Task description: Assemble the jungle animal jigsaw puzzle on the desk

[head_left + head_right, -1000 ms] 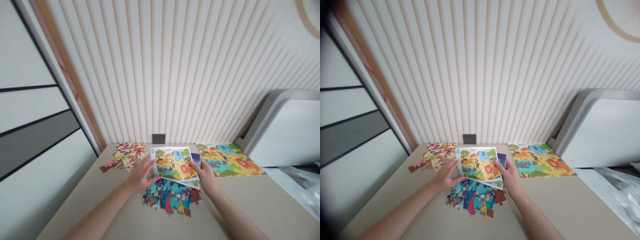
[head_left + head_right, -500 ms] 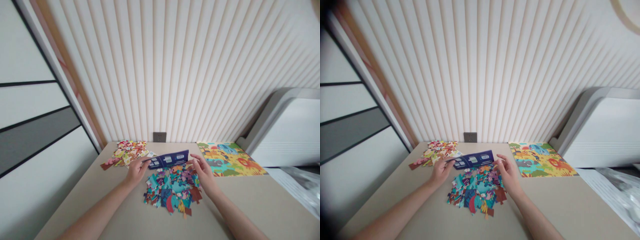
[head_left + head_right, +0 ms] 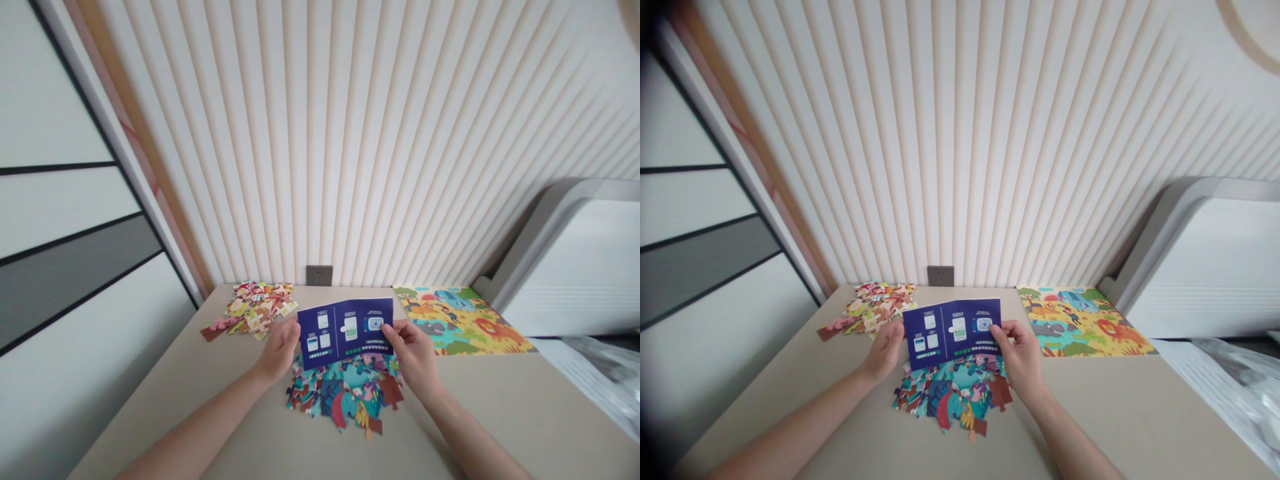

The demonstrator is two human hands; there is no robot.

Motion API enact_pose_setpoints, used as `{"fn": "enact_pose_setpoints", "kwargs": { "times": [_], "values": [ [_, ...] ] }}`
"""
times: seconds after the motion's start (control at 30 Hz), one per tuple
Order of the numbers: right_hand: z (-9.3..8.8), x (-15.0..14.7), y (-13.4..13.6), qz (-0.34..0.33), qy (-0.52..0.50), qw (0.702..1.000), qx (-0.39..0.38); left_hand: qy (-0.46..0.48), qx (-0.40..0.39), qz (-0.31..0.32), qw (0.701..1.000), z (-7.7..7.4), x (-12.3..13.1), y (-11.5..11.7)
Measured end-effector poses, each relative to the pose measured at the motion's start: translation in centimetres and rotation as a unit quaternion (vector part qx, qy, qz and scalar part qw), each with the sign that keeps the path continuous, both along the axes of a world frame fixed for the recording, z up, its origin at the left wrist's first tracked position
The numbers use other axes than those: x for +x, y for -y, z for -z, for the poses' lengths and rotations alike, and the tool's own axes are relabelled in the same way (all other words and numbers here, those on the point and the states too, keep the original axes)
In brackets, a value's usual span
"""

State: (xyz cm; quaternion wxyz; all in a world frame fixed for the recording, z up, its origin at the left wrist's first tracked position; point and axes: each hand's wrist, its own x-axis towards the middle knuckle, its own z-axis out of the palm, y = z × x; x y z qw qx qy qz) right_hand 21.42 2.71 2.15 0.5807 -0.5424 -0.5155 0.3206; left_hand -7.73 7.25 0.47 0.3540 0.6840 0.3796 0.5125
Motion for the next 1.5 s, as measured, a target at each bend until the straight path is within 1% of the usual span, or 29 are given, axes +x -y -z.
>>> {"fn": "enact_pose_setpoints", "kwargs": {
  "times": [0.13, 0.2, 0.3, 0.4, 0.47, 0.53, 0.67, 0.77, 0.83, 0.9, 0.97, 1.07, 1.13, 1.23, 1.3, 1.33, 1.4, 1.43, 1.47, 1.5],
  "values": [
    [-0.2, -0.6, 0.3, -0.025, -0.019, 0.999, -0.01, -0.009, 0.0, -0.013, 1.0, -0.3, -0.6, -0.7],
    [-0.3, -0.9, 0.5, -0.034, -0.048, 0.998, -0.013, -0.016, -0.007, -0.02, 1.0, -0.6, -0.6, -0.8],
    [-0.5, -1.1, 0.7, -0.049, -0.105, 0.993, -0.023, -0.016, -0.018, -0.018, 1.0, -1.1, -0.3, -0.7],
    [-0.5, -1.0, 0.7, -0.049, -0.122, 0.991, -0.034, -0.01, -0.017, -0.006, 1.0, -1.5, -0.2, -0.7],
    [-0.5, -0.8, 0.6, -0.037, -0.108, 0.993, -0.033, -0.01, -0.014, -0.005, 1.0, -1.7, -0.2, -0.7],
    [-0.4, -0.6, 0.5, -0.016, -0.067, 0.997, -0.016, -0.006, -0.025, 0.006, 1.0, -1.7, -0.3, -0.9],
    [-0.4, -0.1, 0.4, 0.024, 0.043, 0.998, 0.032, 0.028, -0.084, 0.039, 0.995, -2.0, -0.2, -0.9],
    [-0.6, 0.1, 0.5, 0.045, 0.092, 0.989, 0.102, 0.056, -0.112, 0.023, 0.992, -2.5, 0.1, -0.7],
    [-0.8, 0.2, 0.5, 0.069, 0.104, 0.981, 0.149, 0.069, -0.134, 0.005, 0.989, -2.8, 0.4, -0.5],
    [-0.9, 0.2, 0.7, 0.093, 0.104, 0.976, 0.168, 0.078, -0.158, -0.006, 0.984, -2.9, 0.5, -0.4],
    [-1.0, 0.2, 0.9, 0.105, 0.103, 0.975, 0.169, 0.096, -0.177, 0.021, 0.979, -2.8, 0.4, -0.3],
    [-1.3, 0.2, 1.2, 0.107, 0.104, 0.974, 0.169, 0.117, -0.169, 0.104, 0.973, -2.6, 0.2, -0.2],
    [-1.4, 0.2, 1.3, 0.103, 0.104, 0.974, 0.174, 0.095, -0.154, 0.122, 0.976, -2.5, 0.2, -0.2],
    [-1.3, 0.4, 1.4, 0.094, 0.117, 0.97, 0.192, 0.067, -0.141, 0.101, 0.983, -2.8, 0.3, -0.3],
    [-1.0, 0.7, 1.5, 0.064, 0.157, 0.956, 0.24, 0.089, -0.138, 0.054, 0.985, -3.0, 0.3, -0.7],
    [-0.7, 0.9, 1.6, 0.034, 0.188, 0.942, 0.276, 0.108, -0.141, 0.026, 0.984, -3.1, 0.2, -0.9],
    [-0.3, 1.1, 1.8, -0.039, 0.256, 0.903, 0.344, 0.15, -0.15, -0.021, 0.977, -3.3, -0.2, -1.5],
    [-0.1, 1.1, 1.9, -0.069, 0.284, 0.886, 0.361, 0.173, -0.151, -0.037, 0.973, -3.4, -0.5, -1.8],
    [0.1, 1.1, 2.0, -0.088, 0.303, 0.876, 0.365, 0.196, -0.147, -0.049, 0.968, -3.6, -0.8, -2.1],
    [0.2, 1.0, 2.0, -0.092, 0.314, 0.875, 0.358, 0.218, -0.141, -0.06, 0.964, -3.9, -1.0, -2.3]
  ]
}}
